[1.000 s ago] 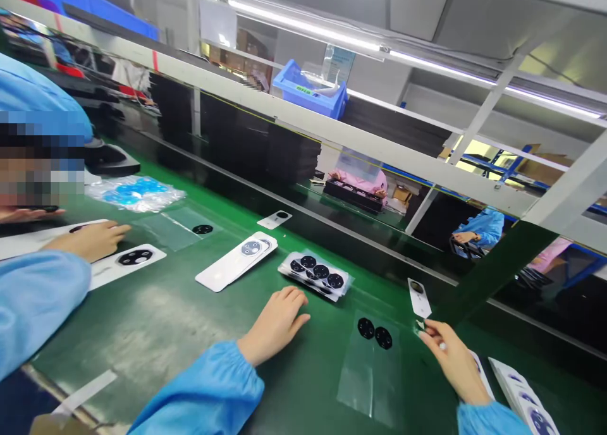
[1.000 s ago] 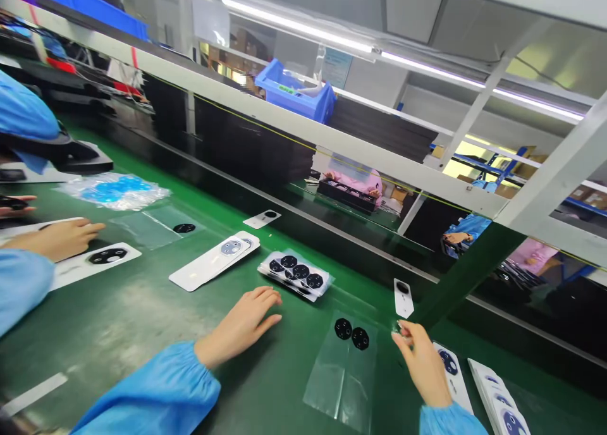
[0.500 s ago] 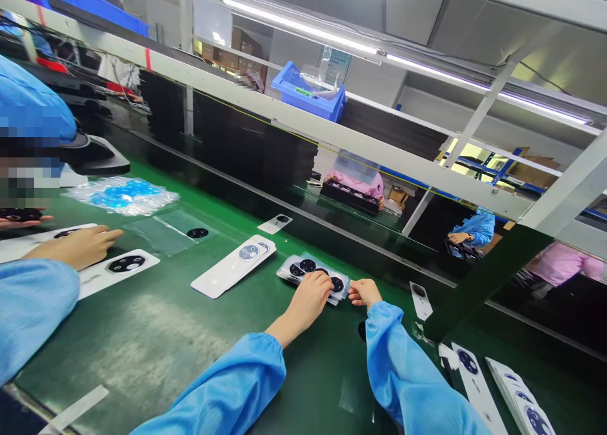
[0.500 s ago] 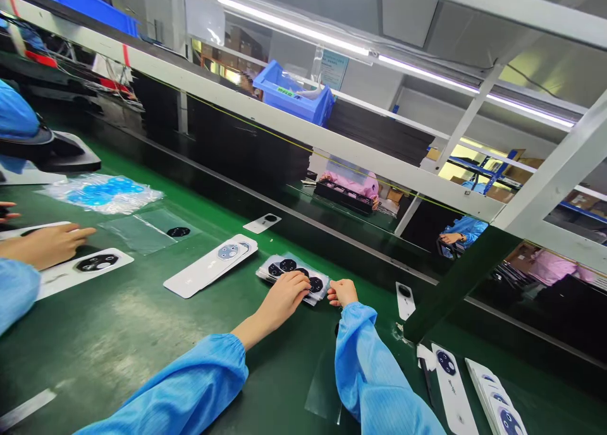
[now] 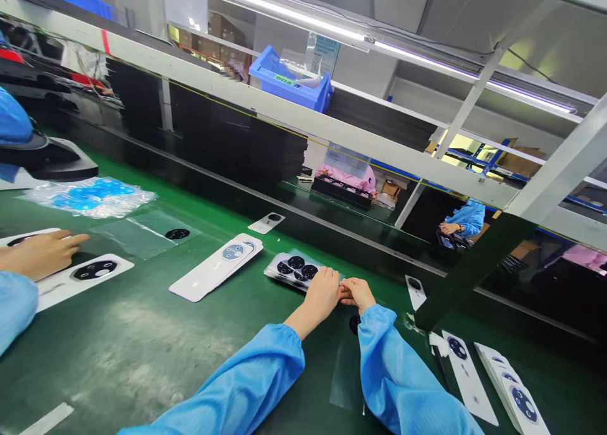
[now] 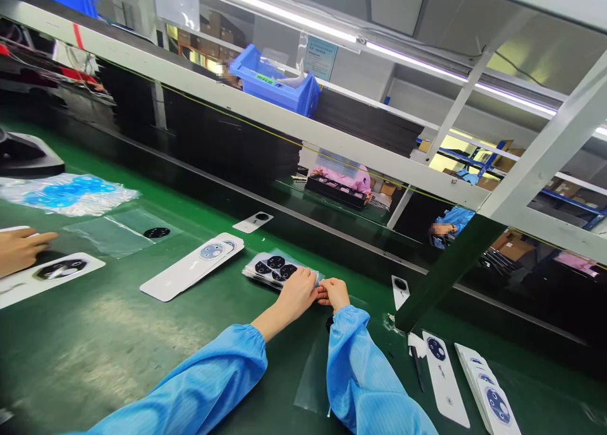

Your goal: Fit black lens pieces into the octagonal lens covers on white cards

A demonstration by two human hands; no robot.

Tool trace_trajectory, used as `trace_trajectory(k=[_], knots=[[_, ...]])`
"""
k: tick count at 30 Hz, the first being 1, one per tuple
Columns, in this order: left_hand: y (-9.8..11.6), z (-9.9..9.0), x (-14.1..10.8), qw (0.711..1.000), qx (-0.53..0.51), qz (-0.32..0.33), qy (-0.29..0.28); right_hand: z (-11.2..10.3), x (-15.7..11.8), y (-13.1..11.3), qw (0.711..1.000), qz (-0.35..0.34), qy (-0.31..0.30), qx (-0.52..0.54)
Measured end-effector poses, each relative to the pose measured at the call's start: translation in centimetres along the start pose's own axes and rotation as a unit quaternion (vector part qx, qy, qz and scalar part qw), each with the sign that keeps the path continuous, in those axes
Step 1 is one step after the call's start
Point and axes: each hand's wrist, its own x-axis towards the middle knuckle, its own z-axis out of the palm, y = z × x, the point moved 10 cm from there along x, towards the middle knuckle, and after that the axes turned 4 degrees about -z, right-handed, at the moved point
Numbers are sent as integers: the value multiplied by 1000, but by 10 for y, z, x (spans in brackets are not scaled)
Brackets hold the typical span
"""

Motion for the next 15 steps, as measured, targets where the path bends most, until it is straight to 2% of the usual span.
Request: trace_trajectory(k=[4, 8, 12, 15], knots=[[-10, 3, 5, 998, -20, -46, -43, -2, -2, 5, 999, 5, -8, -36], [-21, 4, 9, 992, -43, -82, -89, -2, -2, 3, 997, -36, -7, -73], [-26, 2, 12, 984, -62, -104, -128, -5, -12, -17, 981, -141, 18, -132], [-29, -3, 11, 978, -81, -109, -155, -5, -29, -43, 951, -244, 29, -189]])
